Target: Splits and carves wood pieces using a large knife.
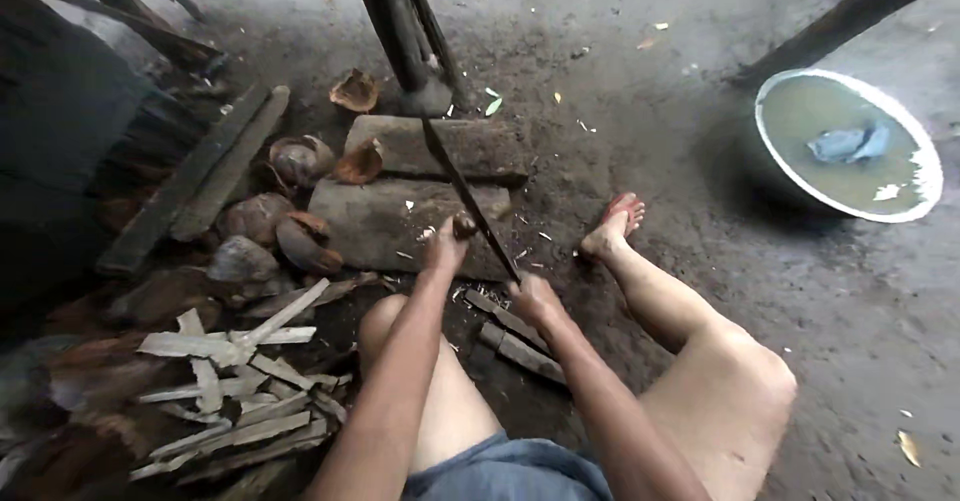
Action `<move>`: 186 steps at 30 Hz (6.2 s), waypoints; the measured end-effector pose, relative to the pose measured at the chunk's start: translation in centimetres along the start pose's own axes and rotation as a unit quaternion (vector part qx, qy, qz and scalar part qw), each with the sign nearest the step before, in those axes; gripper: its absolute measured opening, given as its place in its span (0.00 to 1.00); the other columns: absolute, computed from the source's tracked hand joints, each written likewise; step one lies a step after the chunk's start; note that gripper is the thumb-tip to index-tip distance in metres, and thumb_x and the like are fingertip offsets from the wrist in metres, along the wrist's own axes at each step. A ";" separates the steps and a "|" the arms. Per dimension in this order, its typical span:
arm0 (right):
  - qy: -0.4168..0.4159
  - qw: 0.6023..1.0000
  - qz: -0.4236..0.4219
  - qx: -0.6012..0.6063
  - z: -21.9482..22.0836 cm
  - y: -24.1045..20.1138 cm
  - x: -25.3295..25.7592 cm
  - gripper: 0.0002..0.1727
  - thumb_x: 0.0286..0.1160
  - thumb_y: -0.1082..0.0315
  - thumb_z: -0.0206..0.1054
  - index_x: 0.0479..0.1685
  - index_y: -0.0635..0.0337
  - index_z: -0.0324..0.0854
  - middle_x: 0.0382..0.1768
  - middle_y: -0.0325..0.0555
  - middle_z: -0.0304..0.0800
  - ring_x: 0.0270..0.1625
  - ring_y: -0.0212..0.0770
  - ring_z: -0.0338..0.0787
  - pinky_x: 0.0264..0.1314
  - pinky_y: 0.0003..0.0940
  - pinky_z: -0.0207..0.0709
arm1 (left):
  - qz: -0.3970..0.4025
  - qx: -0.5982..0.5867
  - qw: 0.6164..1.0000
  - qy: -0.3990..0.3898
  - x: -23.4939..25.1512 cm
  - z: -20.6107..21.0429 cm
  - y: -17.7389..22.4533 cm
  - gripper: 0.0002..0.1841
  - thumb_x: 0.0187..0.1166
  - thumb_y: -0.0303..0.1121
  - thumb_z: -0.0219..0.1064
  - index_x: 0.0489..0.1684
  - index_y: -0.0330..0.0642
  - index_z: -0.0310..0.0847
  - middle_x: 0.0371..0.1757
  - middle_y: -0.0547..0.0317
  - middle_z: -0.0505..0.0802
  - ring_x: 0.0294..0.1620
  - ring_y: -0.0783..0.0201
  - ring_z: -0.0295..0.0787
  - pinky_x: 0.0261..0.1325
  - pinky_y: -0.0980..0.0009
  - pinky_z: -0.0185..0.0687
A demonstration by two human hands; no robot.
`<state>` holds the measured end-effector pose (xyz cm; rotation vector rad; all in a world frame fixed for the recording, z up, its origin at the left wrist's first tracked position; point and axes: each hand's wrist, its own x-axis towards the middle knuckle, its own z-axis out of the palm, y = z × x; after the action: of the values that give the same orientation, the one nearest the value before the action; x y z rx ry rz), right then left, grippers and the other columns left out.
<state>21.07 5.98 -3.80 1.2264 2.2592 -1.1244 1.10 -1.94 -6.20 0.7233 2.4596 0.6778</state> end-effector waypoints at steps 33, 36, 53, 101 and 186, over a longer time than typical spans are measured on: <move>0.219 0.954 -0.153 0.138 -2.3 1.4 -7.1 0.19 0.85 0.50 0.51 0.47 0.51 0.84 0.18 0.37 0.79 0.20 0.37 0.81 0.26 0.42 0.77 | 0.095 -0.376 0.922 0.011 -0.1 -0.6 3.3 0.31 0.75 0.21 0.71 0.80 0.38 0.69 0.64 0.44 0.90 0.58 0.54 0.91 0.63 0.54 0.89; 0.252 0.937 -0.199 0.137 -2.9 -0.3 -7.2 0.18 0.85 0.51 0.52 0.45 0.52 0.85 0.16 0.35 0.78 0.18 0.34 0.80 0.22 0.39 0.76 | 0.127 -0.366 0.921 0.030 -0.8 -0.6 3.3 0.27 0.76 0.19 0.70 0.77 0.37 0.72 0.63 0.46 0.91 0.59 0.56 0.92 0.64 0.56 0.89; 0.236 0.949 -0.201 0.056 -3.0 -3.4 -5.9 0.17 0.86 0.52 0.53 0.47 0.50 0.85 0.20 0.40 0.83 0.23 0.41 0.85 0.27 0.46 0.78 | 0.182 -0.324 0.919 0.132 -1.6 -0.7 3.5 0.21 0.76 0.23 0.73 0.69 0.36 0.79 0.64 0.48 0.90 0.57 0.59 0.94 0.62 0.57 0.92; 0.288 0.939 -0.190 0.008 -6.3 -2.3 -9.3 0.17 0.87 0.57 0.57 0.47 0.59 0.86 0.28 0.50 0.90 0.32 0.48 0.92 0.36 0.50 0.85 | -0.018 -0.044 0.997 0.061 -2.0 -2.5 -2.7 0.27 0.86 0.36 0.65 0.85 0.46 0.69 0.70 0.44 0.89 0.71 0.42 0.86 0.75 0.40 0.78; 0.027 1.000 0.006 0.013 2.7 -0.3 -0.1 0.22 0.88 0.49 0.50 0.66 0.47 0.83 0.46 0.50 0.94 0.52 0.53 0.94 0.54 0.59 0.83 | 0.227 -0.345 0.888 0.202 -1.3 -0.3 4.5 0.25 0.79 0.37 0.75 0.71 0.34 0.78 0.58 0.51 0.92 0.55 0.64 0.92 0.61 0.65 0.91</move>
<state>20.73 3.79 -5.29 1.2928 2.2803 -1.1325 3.53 0.52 -3.00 0.9202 2.1150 1.9262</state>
